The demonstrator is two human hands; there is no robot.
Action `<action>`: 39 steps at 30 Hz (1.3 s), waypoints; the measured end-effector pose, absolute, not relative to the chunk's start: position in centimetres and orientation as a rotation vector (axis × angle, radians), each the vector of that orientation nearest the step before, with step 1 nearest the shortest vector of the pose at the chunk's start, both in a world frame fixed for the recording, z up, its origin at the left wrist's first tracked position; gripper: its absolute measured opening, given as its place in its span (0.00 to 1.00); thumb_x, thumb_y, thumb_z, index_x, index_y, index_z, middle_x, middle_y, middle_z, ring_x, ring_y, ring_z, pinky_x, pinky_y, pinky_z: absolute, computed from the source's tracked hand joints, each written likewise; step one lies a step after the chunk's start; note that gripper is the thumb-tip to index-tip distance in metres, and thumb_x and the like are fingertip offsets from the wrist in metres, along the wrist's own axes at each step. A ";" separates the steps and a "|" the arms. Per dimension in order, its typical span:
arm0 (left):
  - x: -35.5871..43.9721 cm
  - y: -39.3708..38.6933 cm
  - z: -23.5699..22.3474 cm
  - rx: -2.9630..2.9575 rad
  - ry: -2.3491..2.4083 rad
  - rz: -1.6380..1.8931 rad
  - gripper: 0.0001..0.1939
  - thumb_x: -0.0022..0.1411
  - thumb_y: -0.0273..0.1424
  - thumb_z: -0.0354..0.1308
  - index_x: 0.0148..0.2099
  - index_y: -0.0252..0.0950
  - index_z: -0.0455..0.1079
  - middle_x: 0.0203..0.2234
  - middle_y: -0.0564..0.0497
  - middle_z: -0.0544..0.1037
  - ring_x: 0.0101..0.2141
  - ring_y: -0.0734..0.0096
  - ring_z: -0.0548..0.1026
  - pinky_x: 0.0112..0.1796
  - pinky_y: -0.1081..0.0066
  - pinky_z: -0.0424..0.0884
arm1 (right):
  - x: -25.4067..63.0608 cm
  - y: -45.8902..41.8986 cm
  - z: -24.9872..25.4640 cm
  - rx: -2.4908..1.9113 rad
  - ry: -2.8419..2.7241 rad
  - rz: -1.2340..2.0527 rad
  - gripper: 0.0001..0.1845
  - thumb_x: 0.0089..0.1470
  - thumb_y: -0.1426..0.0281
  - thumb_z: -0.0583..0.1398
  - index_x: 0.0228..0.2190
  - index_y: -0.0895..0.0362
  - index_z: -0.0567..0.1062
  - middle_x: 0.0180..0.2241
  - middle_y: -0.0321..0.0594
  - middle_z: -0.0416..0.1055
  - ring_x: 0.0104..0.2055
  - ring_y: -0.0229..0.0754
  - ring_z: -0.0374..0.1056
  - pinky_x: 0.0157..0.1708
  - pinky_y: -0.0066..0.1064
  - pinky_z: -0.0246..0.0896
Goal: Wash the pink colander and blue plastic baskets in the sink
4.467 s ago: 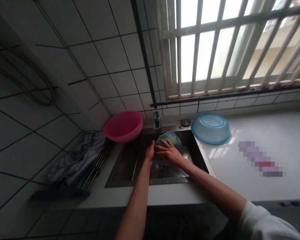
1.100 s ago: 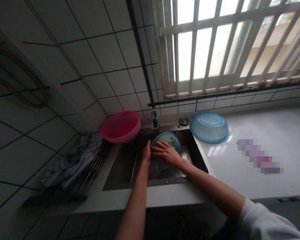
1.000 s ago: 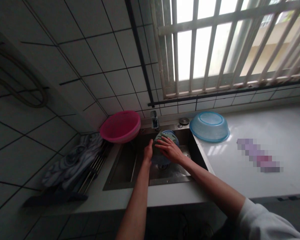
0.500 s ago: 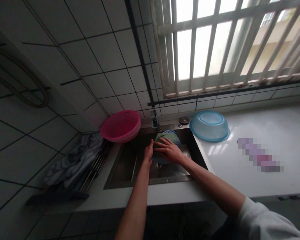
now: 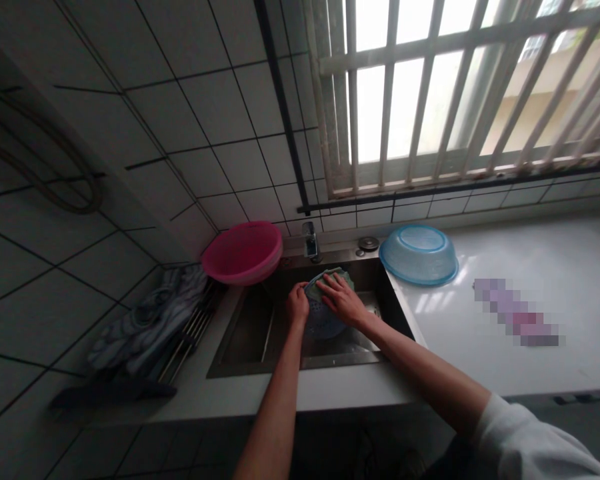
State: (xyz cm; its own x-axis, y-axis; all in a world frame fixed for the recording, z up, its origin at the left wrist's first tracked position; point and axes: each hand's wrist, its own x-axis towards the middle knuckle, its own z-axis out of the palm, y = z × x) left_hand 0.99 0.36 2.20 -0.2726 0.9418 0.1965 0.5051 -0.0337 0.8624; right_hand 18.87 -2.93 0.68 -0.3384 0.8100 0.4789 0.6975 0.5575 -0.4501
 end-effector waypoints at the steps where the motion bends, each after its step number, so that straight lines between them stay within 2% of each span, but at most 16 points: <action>1: 0.8 0.5 2.1 1.461 1.810 1.208 0.19 0.67 0.40 0.49 0.33 0.37 0.78 0.31 0.44 0.81 0.36 0.58 0.77 0.38 0.67 0.68 | 18.7 -3.3 1.1 -1.139 -2.174 0.192 0.28 0.68 0.68 0.58 0.68 0.49 0.66 0.71 0.44 0.58 0.76 0.58 0.45 0.71 0.58 0.48; 4: 0.1 0.9 1.8 1.292 1.773 1.161 0.28 0.62 0.55 0.55 0.25 0.35 0.75 0.21 0.49 0.73 0.28 0.62 0.72 0.31 0.68 0.62 | 19.1 -3.5 1.7 -0.976 -2.273 0.181 0.28 0.68 0.67 0.59 0.67 0.45 0.68 0.71 0.39 0.59 0.76 0.56 0.45 0.72 0.57 0.45; 8: 0.1 0.7 1.8 1.073 1.600 1.258 0.37 0.45 0.68 0.63 0.27 0.33 0.75 0.19 0.53 0.70 0.25 0.70 0.67 0.28 0.70 0.59 | 21.3 -1.8 1.2 -1.150 -2.003 0.318 0.28 0.69 0.61 0.57 0.67 0.48 0.67 0.71 0.43 0.58 0.75 0.52 0.49 0.72 0.52 0.50; 11: 0.4 0.4 2.0 0.995 1.510 1.295 0.40 0.39 0.69 0.65 0.28 0.33 0.75 0.20 0.54 0.70 0.24 0.72 0.66 0.27 0.71 0.59 | 22.3 -1.0 0.7 -1.300 -1.787 0.388 0.28 0.71 0.61 0.53 0.69 0.50 0.65 0.71 0.46 0.59 0.73 0.51 0.54 0.70 0.52 0.54; 15: 0.7 0.3 1.9 0.934 1.403 1.271 0.42 0.35 0.69 0.68 0.32 0.31 0.78 0.23 0.49 0.76 0.27 0.68 0.72 0.30 0.70 0.64 | 20.5 -2.6 1.5 -1.149 -2.044 0.207 0.26 0.70 0.66 0.56 0.66 0.45 0.69 0.71 0.40 0.58 0.76 0.55 0.43 0.72 0.61 0.42; 17: 0.7 0.4 1.8 0.923 1.390 1.292 0.43 0.35 0.68 0.69 0.35 0.31 0.79 0.26 0.47 0.79 0.31 0.63 0.75 0.32 0.69 0.67 | 19.2 -3.7 2.2 -0.963 -2.252 0.141 0.23 0.69 0.67 0.57 0.63 0.43 0.73 0.69 0.36 0.62 0.76 0.54 0.43 0.73 0.60 0.38; 20: 0.7 0.5 1.6 0.920 1.391 1.325 0.42 0.34 0.66 0.70 0.37 0.31 0.80 0.30 0.45 0.81 0.34 0.60 0.77 0.35 0.68 0.70 | 19.2 -3.6 2.3 -0.856 -2.332 0.175 0.22 0.70 0.66 0.57 0.62 0.44 0.74 0.68 0.35 0.65 0.76 0.50 0.46 0.74 0.56 0.40; 24: 0.7 0.6 1.5 0.902 1.371 1.274 0.42 0.37 0.65 0.70 0.37 0.30 0.80 0.28 0.45 0.81 0.32 0.63 0.77 0.35 0.67 0.71 | 22.3 -1.0 1.1 -1.186 -1.956 0.338 0.26 0.71 0.64 0.53 0.67 0.52 0.67 0.70 0.45 0.60 0.74 0.51 0.50 0.72 0.53 0.49; 26: 0.6 0.7 1.4 0.915 1.393 1.284 0.41 0.38 0.65 0.70 0.35 0.30 0.79 0.26 0.47 0.79 0.30 0.64 0.77 0.34 0.68 0.71 | 23.2 -0.3 0.7 -1.310 -1.836 0.400 0.27 0.72 0.64 0.51 0.69 0.52 0.64 0.70 0.46 0.60 0.73 0.50 0.54 0.70 0.52 0.52; 28: 0.6 0.7 1.2 0.915 1.394 1.299 0.41 0.38 0.66 0.69 0.34 0.30 0.79 0.25 0.47 0.79 0.30 0.64 0.76 0.33 0.68 0.70 | 22.6 -0.7 0.8 -1.324 -1.872 0.367 0.28 0.71 0.66 0.51 0.69 0.50 0.64 0.71 0.43 0.58 0.74 0.52 0.51 0.71 0.55 0.50; 31: 0.6 0.7 0.9 0.897 1.343 1.277 0.41 0.39 0.66 0.69 0.36 0.31 0.79 0.27 0.45 0.81 0.31 0.62 0.78 0.34 0.66 0.72 | 20.1 -2.8 1.6 -1.116 -2.153 0.209 0.27 0.69 0.69 0.55 0.66 0.43 0.68 0.70 0.35 0.59 0.77 0.53 0.43 0.73 0.60 0.39; 34: 0.7 0.7 0.7 0.929 1.330 1.310 0.37 0.44 0.63 0.68 0.39 0.32 0.81 0.33 0.43 0.83 0.37 0.60 0.80 0.38 0.66 0.73 | 18.5 -4.2 2.6 -0.904 -2.344 0.162 0.25 0.68 0.69 0.59 0.63 0.41 0.72 0.69 0.32 0.63 0.76 0.51 0.46 0.74 0.57 0.38; 36: 0.8 0.6 0.8 0.939 1.337 1.296 0.37 0.46 0.63 0.67 0.41 0.33 0.81 0.35 0.43 0.84 0.39 0.59 0.80 0.40 0.65 0.74 | 19.0 -4.0 2.8 -0.927 -2.307 0.177 0.25 0.68 0.68 0.59 0.64 0.44 0.71 0.69 0.35 0.62 0.75 0.50 0.48 0.74 0.54 0.42; 39: 1.0 0.4 1.2 0.927 1.307 1.157 0.38 0.48 0.64 0.66 0.42 0.31 0.81 0.33 0.42 0.83 0.36 0.58 0.80 0.39 0.63 0.74 | 21.0 -2.8 2.5 -1.126 -2.106 0.242 0.26 0.69 0.67 0.56 0.66 0.50 0.69 0.70 0.42 0.60 0.75 0.50 0.50 0.72 0.52 0.48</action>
State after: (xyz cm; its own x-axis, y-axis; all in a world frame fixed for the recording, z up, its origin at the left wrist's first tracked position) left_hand 1.04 0.42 1.21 -0.0879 0.9705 -0.2246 -0.1058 0.2152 0.9708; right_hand 21.04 -2.83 2.54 -0.3557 0.7830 0.5102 0.6469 0.6003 -0.4703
